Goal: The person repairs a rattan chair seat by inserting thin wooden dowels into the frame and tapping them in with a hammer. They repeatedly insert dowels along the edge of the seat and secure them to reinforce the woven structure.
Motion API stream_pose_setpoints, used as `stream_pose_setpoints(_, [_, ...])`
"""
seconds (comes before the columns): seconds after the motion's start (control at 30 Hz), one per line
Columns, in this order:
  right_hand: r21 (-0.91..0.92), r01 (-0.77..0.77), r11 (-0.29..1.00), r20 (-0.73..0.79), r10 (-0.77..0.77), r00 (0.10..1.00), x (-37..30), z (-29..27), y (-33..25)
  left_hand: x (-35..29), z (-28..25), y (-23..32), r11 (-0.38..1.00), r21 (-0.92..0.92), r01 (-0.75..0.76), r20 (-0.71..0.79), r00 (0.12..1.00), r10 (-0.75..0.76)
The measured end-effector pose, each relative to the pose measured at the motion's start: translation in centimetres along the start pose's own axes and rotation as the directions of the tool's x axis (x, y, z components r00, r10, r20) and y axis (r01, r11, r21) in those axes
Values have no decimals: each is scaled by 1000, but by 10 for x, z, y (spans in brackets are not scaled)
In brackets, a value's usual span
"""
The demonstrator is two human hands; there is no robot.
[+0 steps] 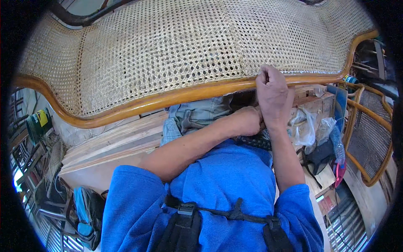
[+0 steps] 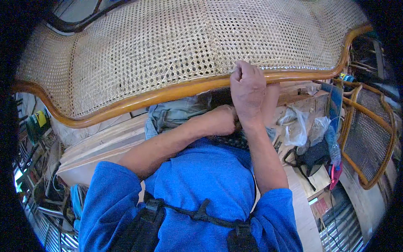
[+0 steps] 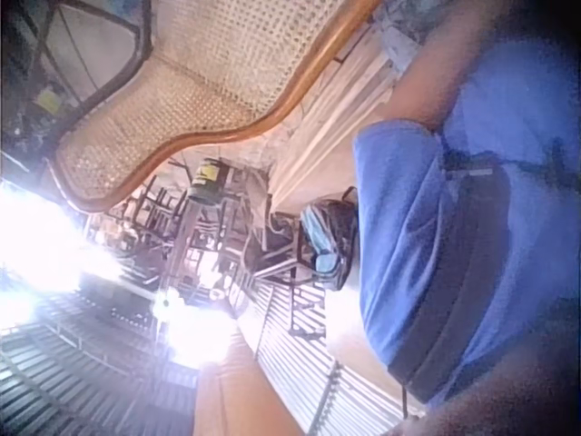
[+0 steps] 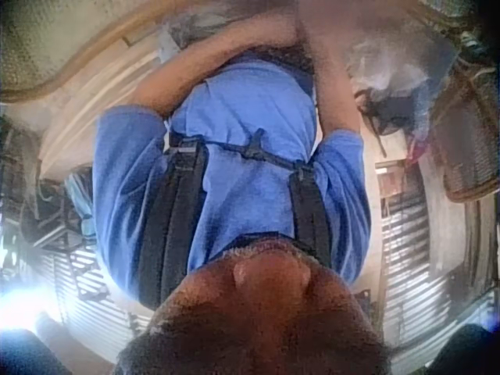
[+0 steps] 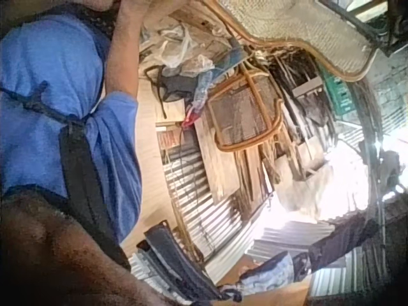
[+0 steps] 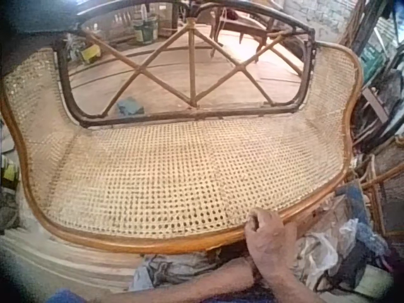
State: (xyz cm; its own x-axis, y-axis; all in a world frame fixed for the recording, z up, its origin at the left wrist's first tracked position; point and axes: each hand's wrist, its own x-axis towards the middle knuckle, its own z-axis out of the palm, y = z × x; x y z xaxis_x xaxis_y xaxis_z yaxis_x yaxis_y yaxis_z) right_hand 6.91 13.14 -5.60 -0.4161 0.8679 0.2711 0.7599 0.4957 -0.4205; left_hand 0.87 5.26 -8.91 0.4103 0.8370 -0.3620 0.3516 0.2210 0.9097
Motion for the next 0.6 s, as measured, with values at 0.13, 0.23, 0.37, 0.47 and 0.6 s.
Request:
stream_pose_setpoints(0.13, [-48, 105, 993, 72, -102, 992, -1, -3, 8, -3, -2, 2, 994, -54, -95, -80, 993, 91])
stream_pose_setpoints(0.23, [-144, 53, 988, 157, -30, 987, -3, -7, 11, 1, 5, -3, 989, -62, -132, -110, 986, 124])
stream_pose_setpoints(0.37, [-79, 128, 989, 191, -111, 975, -1, -8, 18, 1, 5, -3, 992, -22, -126, -85, 989, 123])
stream_pose_setpoints(0.47, [-30, 179, 983, 190, -170, 967, -1, -8, 24, 5, 9, -7, 994, 10, -112, -36, 993, 113])
stream_pose_setpoints(0.6, [-67, 220, 973, 203, -203, 958, 1, -10, 19, 4, 8, -7, 993, -11, -118, -48, 992, 117])
